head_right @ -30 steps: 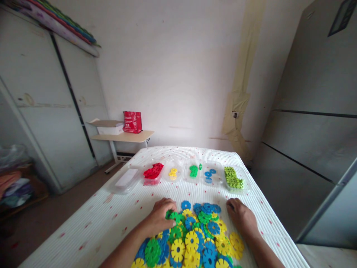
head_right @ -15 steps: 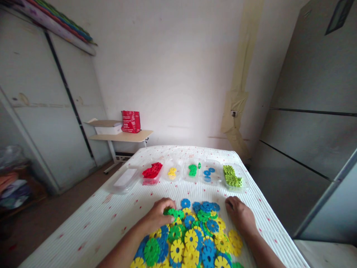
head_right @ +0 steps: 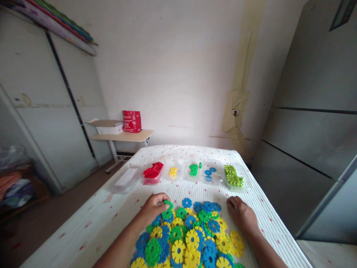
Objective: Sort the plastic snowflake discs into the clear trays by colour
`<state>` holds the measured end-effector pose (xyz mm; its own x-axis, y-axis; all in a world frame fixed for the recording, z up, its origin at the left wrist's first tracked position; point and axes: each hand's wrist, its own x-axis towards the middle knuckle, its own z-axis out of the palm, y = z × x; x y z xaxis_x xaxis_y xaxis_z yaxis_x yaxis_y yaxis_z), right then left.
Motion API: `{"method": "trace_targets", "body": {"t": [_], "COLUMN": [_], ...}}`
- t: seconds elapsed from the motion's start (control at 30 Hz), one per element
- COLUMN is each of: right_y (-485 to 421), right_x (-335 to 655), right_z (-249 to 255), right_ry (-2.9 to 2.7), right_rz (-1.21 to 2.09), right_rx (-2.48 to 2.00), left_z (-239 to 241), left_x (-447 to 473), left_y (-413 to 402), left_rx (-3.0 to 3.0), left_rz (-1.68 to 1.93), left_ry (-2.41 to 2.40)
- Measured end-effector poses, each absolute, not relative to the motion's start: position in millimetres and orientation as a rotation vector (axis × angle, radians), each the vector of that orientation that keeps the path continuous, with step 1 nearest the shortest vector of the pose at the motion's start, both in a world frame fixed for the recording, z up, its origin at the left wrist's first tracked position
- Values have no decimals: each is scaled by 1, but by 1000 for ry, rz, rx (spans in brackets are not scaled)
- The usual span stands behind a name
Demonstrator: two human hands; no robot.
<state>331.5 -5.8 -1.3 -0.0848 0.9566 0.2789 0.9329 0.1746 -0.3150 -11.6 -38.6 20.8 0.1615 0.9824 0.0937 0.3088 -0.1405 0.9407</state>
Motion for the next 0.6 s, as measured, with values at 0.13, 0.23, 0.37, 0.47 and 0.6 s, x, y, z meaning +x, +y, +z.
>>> {"method": "trace_targets", "body": {"t": [0.13, 0.23, 0.37, 0.47, 0.6], "right_y": [-7, -8, -7, -6, -7], "right_x": [330, 329, 330, 331, 330], "right_z": [2, 4, 1, -2, -1], "right_ry": [-2037, -2035, -2029, -2040, -2040], "right_rz": [99, 132, 152, 132, 114], "right_rx": [-1804, -1809, -1804, -1802, -1801], "left_z": [25, 24, 18, 16, 18], "left_x": [-32, -43, -42, -36, -31], "left_y": [-38, -38, -37, -38, -41], "left_rx": [1627, 1793, 2025, 2086, 2095], "left_rz": [934, 826, 723, 685, 636], "left_ry": [1231, 1233, 1390, 1463, 1492]}}
